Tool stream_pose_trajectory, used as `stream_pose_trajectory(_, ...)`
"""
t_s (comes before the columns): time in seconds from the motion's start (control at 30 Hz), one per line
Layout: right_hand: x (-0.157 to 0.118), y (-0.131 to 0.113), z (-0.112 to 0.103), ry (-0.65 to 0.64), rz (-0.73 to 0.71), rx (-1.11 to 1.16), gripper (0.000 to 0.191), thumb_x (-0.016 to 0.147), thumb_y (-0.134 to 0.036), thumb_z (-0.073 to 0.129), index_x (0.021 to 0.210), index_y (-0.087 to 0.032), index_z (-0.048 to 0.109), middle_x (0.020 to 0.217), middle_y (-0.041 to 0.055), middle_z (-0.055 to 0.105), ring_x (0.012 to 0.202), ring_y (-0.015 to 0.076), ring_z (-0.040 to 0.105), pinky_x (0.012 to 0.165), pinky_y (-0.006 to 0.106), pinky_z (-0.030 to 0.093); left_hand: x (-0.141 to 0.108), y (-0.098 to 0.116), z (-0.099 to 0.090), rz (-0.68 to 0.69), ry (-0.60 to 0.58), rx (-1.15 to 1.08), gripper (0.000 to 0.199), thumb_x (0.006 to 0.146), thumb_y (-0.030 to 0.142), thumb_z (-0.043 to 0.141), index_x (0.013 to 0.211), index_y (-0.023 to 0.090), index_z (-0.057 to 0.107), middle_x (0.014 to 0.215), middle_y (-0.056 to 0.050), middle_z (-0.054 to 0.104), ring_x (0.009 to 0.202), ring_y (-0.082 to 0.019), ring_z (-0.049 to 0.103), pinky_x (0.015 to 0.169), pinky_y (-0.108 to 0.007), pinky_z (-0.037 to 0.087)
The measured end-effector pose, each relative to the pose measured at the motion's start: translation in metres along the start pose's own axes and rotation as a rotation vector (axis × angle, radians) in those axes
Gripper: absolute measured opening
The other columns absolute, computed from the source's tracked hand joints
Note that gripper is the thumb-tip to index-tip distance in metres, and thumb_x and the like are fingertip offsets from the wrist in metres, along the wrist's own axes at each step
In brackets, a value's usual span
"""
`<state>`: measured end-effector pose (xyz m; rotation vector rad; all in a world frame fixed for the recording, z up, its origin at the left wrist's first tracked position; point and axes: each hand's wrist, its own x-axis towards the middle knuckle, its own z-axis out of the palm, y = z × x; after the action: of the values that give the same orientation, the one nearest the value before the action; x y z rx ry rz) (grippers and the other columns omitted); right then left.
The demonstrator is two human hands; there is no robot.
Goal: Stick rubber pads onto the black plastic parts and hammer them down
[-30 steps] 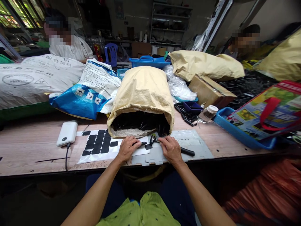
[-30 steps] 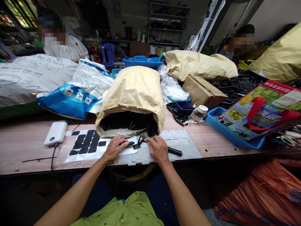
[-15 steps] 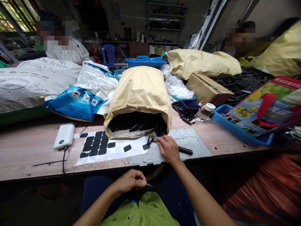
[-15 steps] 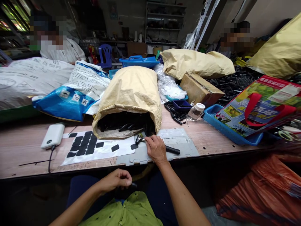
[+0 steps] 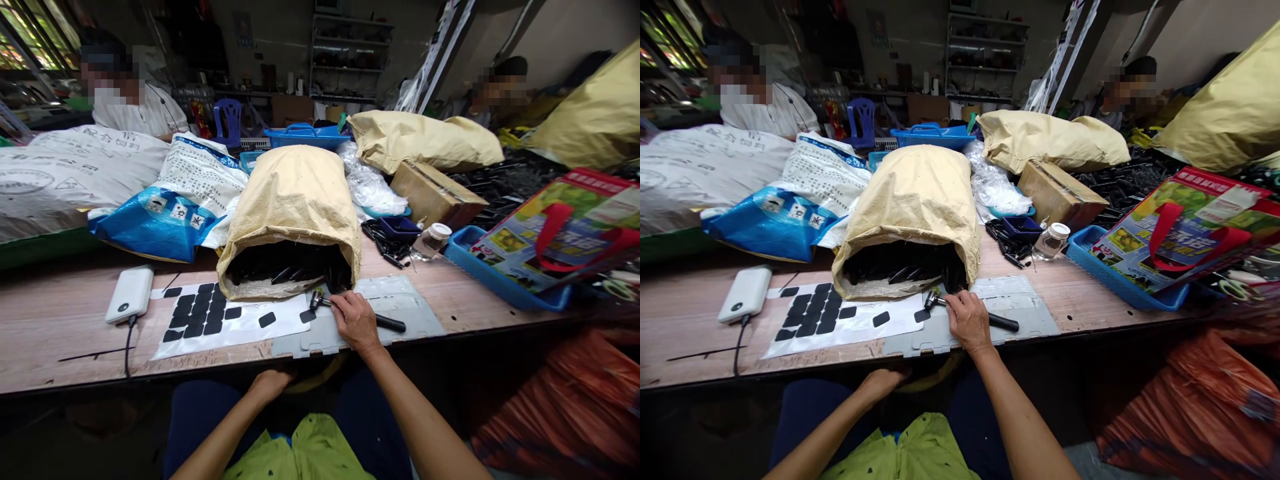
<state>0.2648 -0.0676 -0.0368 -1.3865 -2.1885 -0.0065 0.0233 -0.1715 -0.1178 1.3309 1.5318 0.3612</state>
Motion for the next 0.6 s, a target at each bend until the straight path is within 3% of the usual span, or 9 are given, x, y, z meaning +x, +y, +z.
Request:
stream_pose_trajectory(0.07, 0.0, -0.001, 0.0, 0.0, 0.003, -0.001, 0.022, 0.097, -0.024, 0.055, 0.113, -0.026, 0.07, 0.096, 0.0061, 0.062, 0.092, 0.0218, 0.051, 0.084, 0.033, 0.04, -0.025, 0.023, -0.018, 0.023, -0.198, 0.055, 0.04, 0.079, 0.051, 0.071, 0.103, 0.02, 0.075, 0.09, -0.006, 0.073, 0.082, -0.024, 0.067, 0.069, -0.031, 0.052)
stream_pose_trajectory(0.13, 0.0, -0.001, 0.0, -0.001, 0.008, -0.005, 0.022, 0.097, -0.024, 0.055, 0.112, -0.026, 0.07, 0.096, 0.0062, 0.062, 0.092, 0.022, 0.051, 0.084, 0.033, 0.04, -0.041, 0.054, -0.042, 0.078, -0.483, -0.033, 0.045, 0.082, 0.055, 0.069, 0.109, 0.019, 0.074, 0.084, -0.004, 0.073, 0.063, -0.016, 0.061, 0.055, -0.025, 0.045)
stream_pose_trajectory(0.17, 0.0, -0.001, 0.0, -0.002, 0.011, -0.009, 0.022, 0.097, -0.024, 0.055, 0.112, -0.026, 0.07, 0.096, 0.0061, 0.062, 0.093, 0.022, 0.051, 0.083, 0.033, 0.039, -0.042, 0.071, -0.056, 0.118, -0.526, -0.091, 0.048, 0.086, 0.057, 0.065, 0.115, 0.02, 0.072, 0.087, -0.004, 0.074, 0.061, -0.014, 0.058, 0.052, -0.023, 0.041)
stream_pose_trajectory(0.2, 0.0, -0.002, 0.0, -0.003, 0.013, -0.012, 0.022, 0.097, -0.024, 0.055, 0.112, -0.025, 0.07, 0.096, 0.006, 0.062, 0.092, 0.022, 0.051, 0.083, 0.033, 0.039, -0.039, 0.086, -0.07, 0.166, -0.471, -0.106, 0.048, 0.087, 0.057, 0.062, 0.116, 0.02, 0.072, 0.086, -0.004, 0.074, 0.059, -0.013, 0.056, 0.051, -0.023, 0.039)
stream_pose_trajectory(0.23, -0.001, -0.002, 0.001, -0.002, 0.015, -0.014, 0.021, 0.097, -0.024, 0.055, 0.112, -0.025, 0.07, 0.096, 0.0059, 0.062, 0.092, 0.022, 0.051, 0.083, 0.033, 0.039, -0.031, 0.1, -0.083, 0.227, -0.312, -0.081, 0.045, 0.089, 0.056, 0.061, 0.113, 0.02, 0.072, 0.083, -0.003, 0.073, 0.06, -0.013, 0.055, 0.052, -0.023, 0.04)
stream_pose_trajectory(0.33, -0.001, -0.001, 0.001, 0.0, 0.016, -0.014, 0.021, 0.097, -0.025, 0.056, 0.113, -0.025, 0.07, 0.097, 0.0057, 0.062, 0.092, 0.0218, 0.05, 0.083, 0.033, 0.039, 0.014, 0.124, -0.114, 0.368, 0.402, 0.141, 0.031, 0.089, 0.043, 0.062, 0.106, 0.02, 0.073, 0.092, -0.005, 0.07, 0.076, -0.018, 0.061, 0.07, -0.029, 0.048)
stream_pose_trajectory(0.4, -0.001, 0.0, 0.001, -0.003, 0.01, -0.012, 0.021, 0.097, -0.025, 0.056, 0.112, -0.026, 0.07, 0.096, 0.0055, 0.062, 0.091, 0.0214, 0.05, 0.083, 0.033, 0.039, 0.047, 0.129, -0.125, 0.342, 0.656, 0.325, 0.026, 0.086, 0.037, 0.065, 0.105, 0.02, 0.072, 0.101, -0.007, 0.067, 0.086, -0.021, 0.062, 0.077, -0.032, 0.048)
stream_pose_trajectory(0.5, -0.001, 0.001, 0.001, -0.009, 0.0, -0.014, 0.021, 0.097, -0.025, 0.056, 0.113, -0.026, 0.07, 0.096, 0.0054, 0.062, 0.091, 0.0212, 0.05, 0.083, 0.033, 0.039, 0.077, 0.128, -0.131, 0.26, 0.691, 0.5, 0.025, 0.084, 0.034, 0.068, 0.105, 0.021, 0.071, 0.104, -0.007, 0.064, 0.094, -0.025, 0.062, 0.076, -0.033, 0.048)
stream_pose_trajectory(0.6, -0.001, 0.001, 0.0, -0.013, 0.003, -0.013, 0.021, 0.097, -0.025, 0.057, 0.113, -0.026, 0.07, 0.097, 0.0054, 0.062, 0.092, 0.0213, 0.051, 0.083, 0.033, 0.039, 0.074, 0.125, -0.133, 0.273, 0.692, 0.533, 0.02, 0.086, 0.032, 0.067, 0.102, 0.022, 0.07, 0.103, -0.006, 0.065, 0.097, -0.025, 0.062, 0.076, -0.033, 0.046)
